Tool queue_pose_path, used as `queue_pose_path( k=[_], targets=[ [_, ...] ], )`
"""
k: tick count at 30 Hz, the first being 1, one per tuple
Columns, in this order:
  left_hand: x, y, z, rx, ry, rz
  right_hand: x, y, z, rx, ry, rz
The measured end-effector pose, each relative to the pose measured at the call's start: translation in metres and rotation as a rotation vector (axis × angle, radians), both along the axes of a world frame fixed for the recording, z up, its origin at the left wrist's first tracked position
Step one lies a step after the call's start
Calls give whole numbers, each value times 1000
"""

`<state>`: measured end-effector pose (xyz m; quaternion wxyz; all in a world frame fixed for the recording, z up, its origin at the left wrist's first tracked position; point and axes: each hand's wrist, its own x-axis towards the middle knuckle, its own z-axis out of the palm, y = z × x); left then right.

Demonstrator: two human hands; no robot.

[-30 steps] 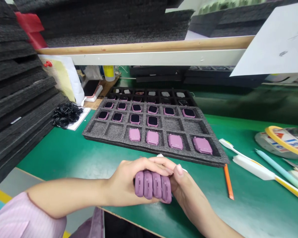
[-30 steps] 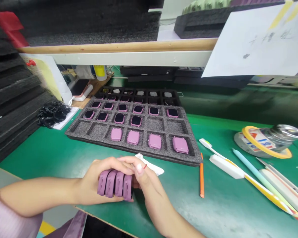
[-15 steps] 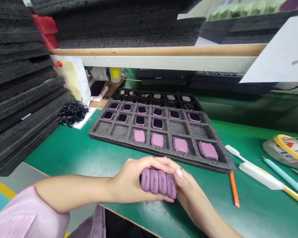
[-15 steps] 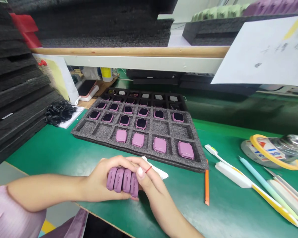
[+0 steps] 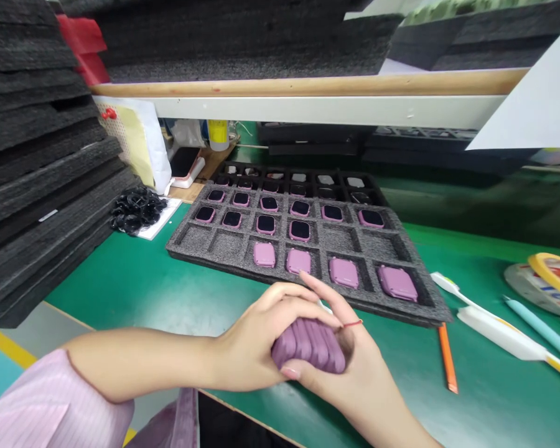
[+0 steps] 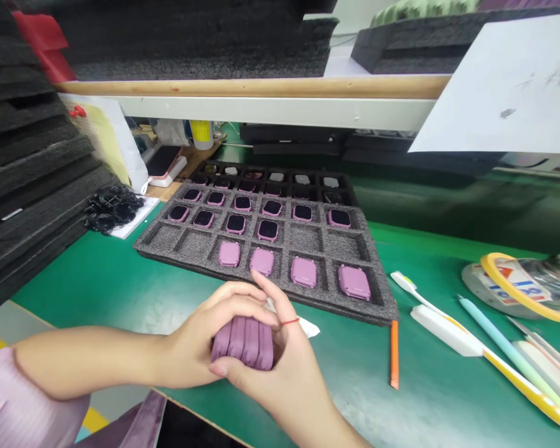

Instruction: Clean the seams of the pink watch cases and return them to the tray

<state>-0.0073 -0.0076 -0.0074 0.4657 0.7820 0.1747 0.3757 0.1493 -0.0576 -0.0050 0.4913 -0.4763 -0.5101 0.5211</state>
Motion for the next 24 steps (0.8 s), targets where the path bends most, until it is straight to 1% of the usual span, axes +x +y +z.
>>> queue_pose_path(
  k=[2, 4, 5, 6, 9, 10, 11, 13, 16, 21, 24],
  targets=[
    [-1, -2, -2, 29, 32, 17, 1, -3, 0, 87, -64, -17],
    [-3, -5, -2, -17, 48, 24, 3, -5, -1, 211, -161, -61],
    [-3, -7, -1, -94, 54, 10, 5, -6, -1, 275, -224, -86],
    [-3, -7, 1, -214, 58, -13, 7, -7, -2, 337, -285, -110],
    [-2, -6, 10, -663, 73, -139, 12, -9, -4, 483, -401, -114],
    [-1, -5, 14, -769, 78, -191, 13, -9, -5, 523, -406, -101],
    [0, -4, 17, -836, 83, -232, 14, -9, -5, 545, -405, -83],
    [1, -2, 21, -875, 85, -275, 15, -9, -5, 553, -403, -52],
    [2, 0, 22, -863, 86, -249, 15, -9, -5, 532, -397, -27],
    [2, -1, 21, -811, 62, -229, 14, -7, -4, 539, -370, 4],
    [4, -1, 20, -845, 25, -246, 13, -5, -5, 562, -388, 31]
  ],
)
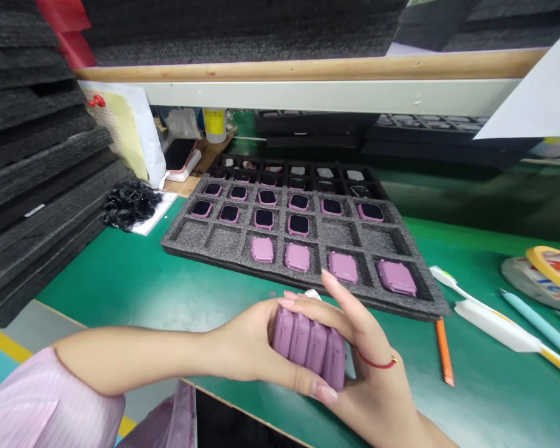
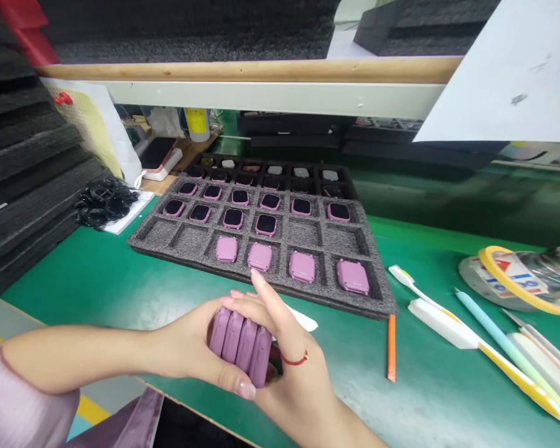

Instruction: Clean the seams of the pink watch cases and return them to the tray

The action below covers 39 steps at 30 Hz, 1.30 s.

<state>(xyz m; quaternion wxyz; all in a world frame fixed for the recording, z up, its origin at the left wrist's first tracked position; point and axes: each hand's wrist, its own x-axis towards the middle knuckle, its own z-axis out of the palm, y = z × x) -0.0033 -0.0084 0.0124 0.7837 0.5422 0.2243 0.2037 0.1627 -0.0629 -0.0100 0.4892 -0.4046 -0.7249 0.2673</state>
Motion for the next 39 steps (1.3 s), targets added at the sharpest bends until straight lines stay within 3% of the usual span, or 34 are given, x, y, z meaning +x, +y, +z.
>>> queue_pose_path(
  k=[7, 11, 15, 19, 23, 26, 30, 32, 39],
  targets=[
    [1, -4, -4, -36, 10, 114, 4, 0, -2, 47, -158, 31],
    [-5, -6, -3, 246, 92, 244, 13, -1, 7, -46, 64, 1],
    [-9, -6, -3, 519, 59, 233, 19, 5, 12, -160, 377, -188],
    [-9, -6, -6, 617, 38, 199, 21, 10, 12, -239, 477, -257],
    [-10, -6, -6, 615, 49, 222, 23, 10, 18, -184, 370, -192],
    [-8, -6, -4, 460, 44, 246, 26, 9, 25, -93, 218, -101],
    [-4, -4, -3, -204, -155, 170, 26, 8, 25, 12, -48, 5],
    [-2, -1, -6, -454, -222, 89, 24, 9, 22, 50, -133, 5],
    [-3, 5, -16, -641, -287, 25, 20, 13, 26, 64, -67, -30]
  ],
)
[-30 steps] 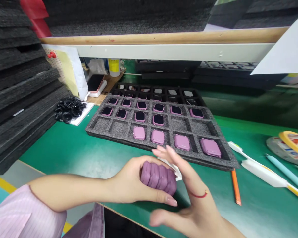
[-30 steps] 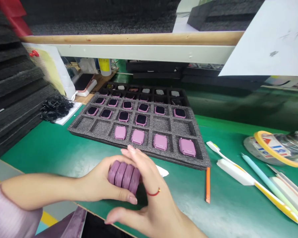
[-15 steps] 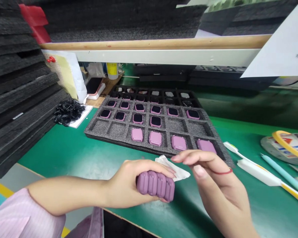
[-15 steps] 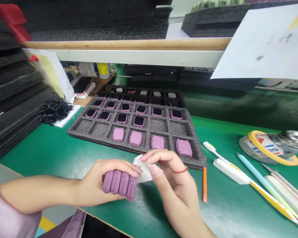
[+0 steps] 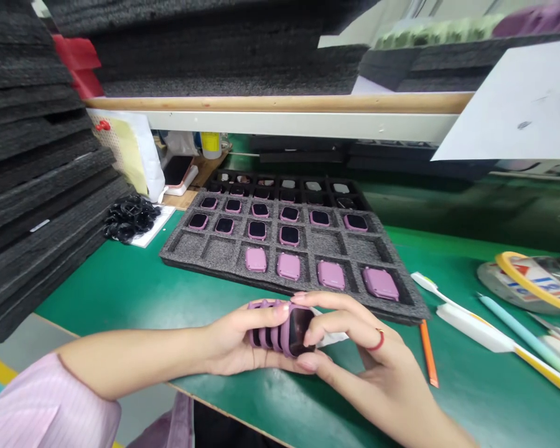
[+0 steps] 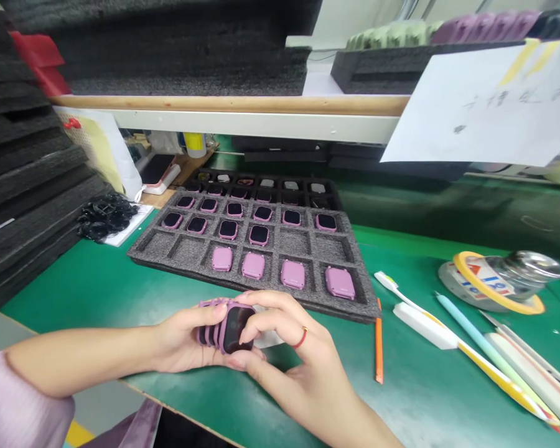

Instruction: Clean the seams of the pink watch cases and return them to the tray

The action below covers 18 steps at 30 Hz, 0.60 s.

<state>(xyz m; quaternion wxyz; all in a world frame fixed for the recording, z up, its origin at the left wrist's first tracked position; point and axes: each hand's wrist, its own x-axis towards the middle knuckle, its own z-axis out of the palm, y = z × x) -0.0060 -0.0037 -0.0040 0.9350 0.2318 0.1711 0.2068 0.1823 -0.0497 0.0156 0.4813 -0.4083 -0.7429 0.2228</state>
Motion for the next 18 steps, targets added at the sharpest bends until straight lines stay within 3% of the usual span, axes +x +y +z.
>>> queue_pose_path(
  k=[6, 12, 14, 18],
  targets=[
    [0, 3, -5, 23, 6, -38, -1, 0, 1, 62, 74, -112],
    [3, 4, -4, 64, -24, -91, 2, -7, 1, -9, 467, -383],
    [3, 3, -3, 85, -26, -77, 1, -9, 1, 14, 422, -351],
    [2, 1, -4, 93, 24, -37, -2, -11, -2, 149, 52, -96]
  ],
)
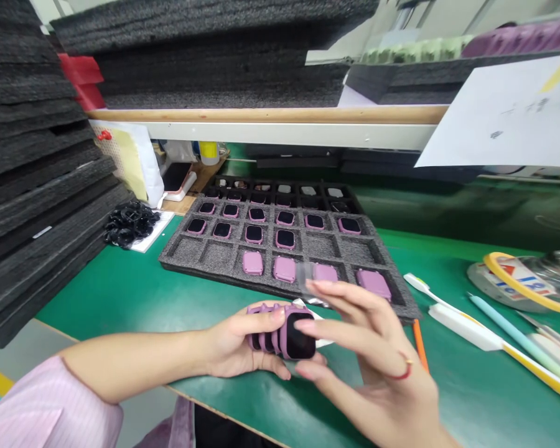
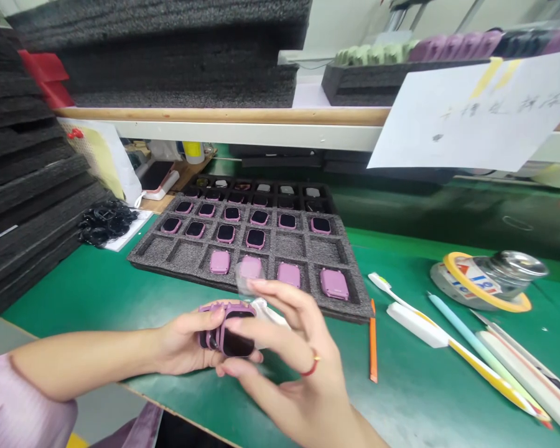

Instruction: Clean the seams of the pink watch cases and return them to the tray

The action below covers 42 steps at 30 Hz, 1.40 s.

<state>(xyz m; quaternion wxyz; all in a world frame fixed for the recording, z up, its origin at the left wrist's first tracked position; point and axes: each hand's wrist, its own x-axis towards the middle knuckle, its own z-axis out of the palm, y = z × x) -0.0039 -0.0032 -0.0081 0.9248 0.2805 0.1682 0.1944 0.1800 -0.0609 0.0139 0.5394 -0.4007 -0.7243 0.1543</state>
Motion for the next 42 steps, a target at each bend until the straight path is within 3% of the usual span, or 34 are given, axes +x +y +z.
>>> queue_pose_path(
  k=[5, 11, 15, 21, 24, 27, 30, 42],
  targets=[
    [-1, -1, 3, -20, 140, -15, 5, 4, -1, 1, -218, 131],
    [2, -2, 7, 0, 223, -57, 12, 9, 3, -93, -234, 238],
    [2, -4, 7, 4, 160, -88, 14, 10, 5, -119, -135, 170],
    [0, -4, 6, -70, 40, -77, 19, 10, 0, -111, 191, -120],
    [0, -3, 5, -97, -5, -64, 18, 8, -4, -125, 180, -63],
    [-1, -1, 7, -99, -45, -64, 12, 6, -5, -129, -31, 38],
    [-2, 2, 9, -91, -71, -87, 6, 4, -5, -128, -174, 36],
    [-2, 4, 8, -147, -106, -120, -3, 2, -3, -132, -134, 56]
  ],
)
